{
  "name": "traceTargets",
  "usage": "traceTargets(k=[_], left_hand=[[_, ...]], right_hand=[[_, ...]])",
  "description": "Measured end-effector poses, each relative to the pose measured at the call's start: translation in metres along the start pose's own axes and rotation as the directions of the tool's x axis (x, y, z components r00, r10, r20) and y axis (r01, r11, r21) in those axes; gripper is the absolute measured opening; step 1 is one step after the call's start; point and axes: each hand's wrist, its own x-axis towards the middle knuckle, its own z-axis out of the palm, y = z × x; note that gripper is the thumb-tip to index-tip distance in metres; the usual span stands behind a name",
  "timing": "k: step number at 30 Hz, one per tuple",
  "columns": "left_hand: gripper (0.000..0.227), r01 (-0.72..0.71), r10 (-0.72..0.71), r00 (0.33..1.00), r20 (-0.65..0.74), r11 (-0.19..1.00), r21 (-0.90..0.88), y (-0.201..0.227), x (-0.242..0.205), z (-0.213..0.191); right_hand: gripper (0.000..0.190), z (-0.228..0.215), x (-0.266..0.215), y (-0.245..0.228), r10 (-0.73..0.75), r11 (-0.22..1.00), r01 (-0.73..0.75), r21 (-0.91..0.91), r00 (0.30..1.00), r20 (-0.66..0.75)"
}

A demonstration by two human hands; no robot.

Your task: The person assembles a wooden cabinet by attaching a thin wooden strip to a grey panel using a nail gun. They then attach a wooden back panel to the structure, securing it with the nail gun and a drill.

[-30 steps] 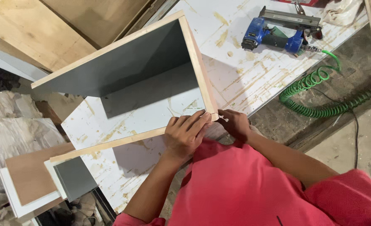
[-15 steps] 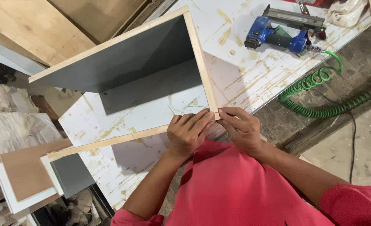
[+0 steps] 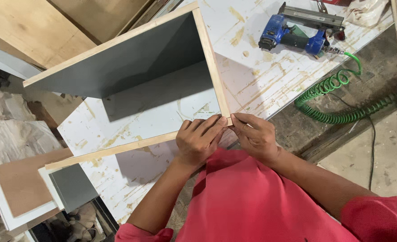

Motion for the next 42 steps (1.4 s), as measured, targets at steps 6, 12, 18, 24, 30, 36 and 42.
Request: traceTargets(k=[6,12,18,24,30,36,42], left_hand=[[0.022,-0.015,0.015,1.000,0.012,1.000,0.008,0.001,0.005,-0.003],[0.025,-0.028,0.028,1.000,0.007,0.999,0.046,0.001,0.002,0.000],[0.026,-0.042,0.041,0.999,0.026,0.998,0.040,0.000,0.005,-0.002],[0.023,-0.050,0.049,0.999,0.008,0.997,0.058,0.002,0.005,-0.001],[0.024,-0.055,0.053,0.998,0.028,0.998,0.039,0.001,0.009,-0.006],[0.020,-0.055,0.055,0.998,0.005,0.998,0.032,0.000,0.009,-0.004],[0.018,-0.058,0.058,0.998,0.016,0.998,0.007,0.001,0.016,-0.008]], right_hand=[[0.011,-0.003,0.003,-0.002,-0.021,1.000,0.022,-0.013,0.998,0.051],[0.012,-0.004,0.001,-0.001,-0.018,0.999,0.019,-0.033,0.999,0.047],[0.012,-0.005,0.001,0.000,-0.009,0.999,0.011,-0.035,0.997,0.071],[0.015,-0.006,-0.002,0.000,0.034,0.999,-0.032,-0.029,0.997,0.066],[0.019,-0.005,-0.003,-0.005,0.134,0.986,-0.140,0.093,0.989,0.065],[0.021,-0.003,-0.003,-0.010,0.222,0.962,-0.226,0.152,0.974,0.042],[0.022,0.001,-0.009,-0.002,0.249,0.945,-0.255,0.205,0.967,0.052]])
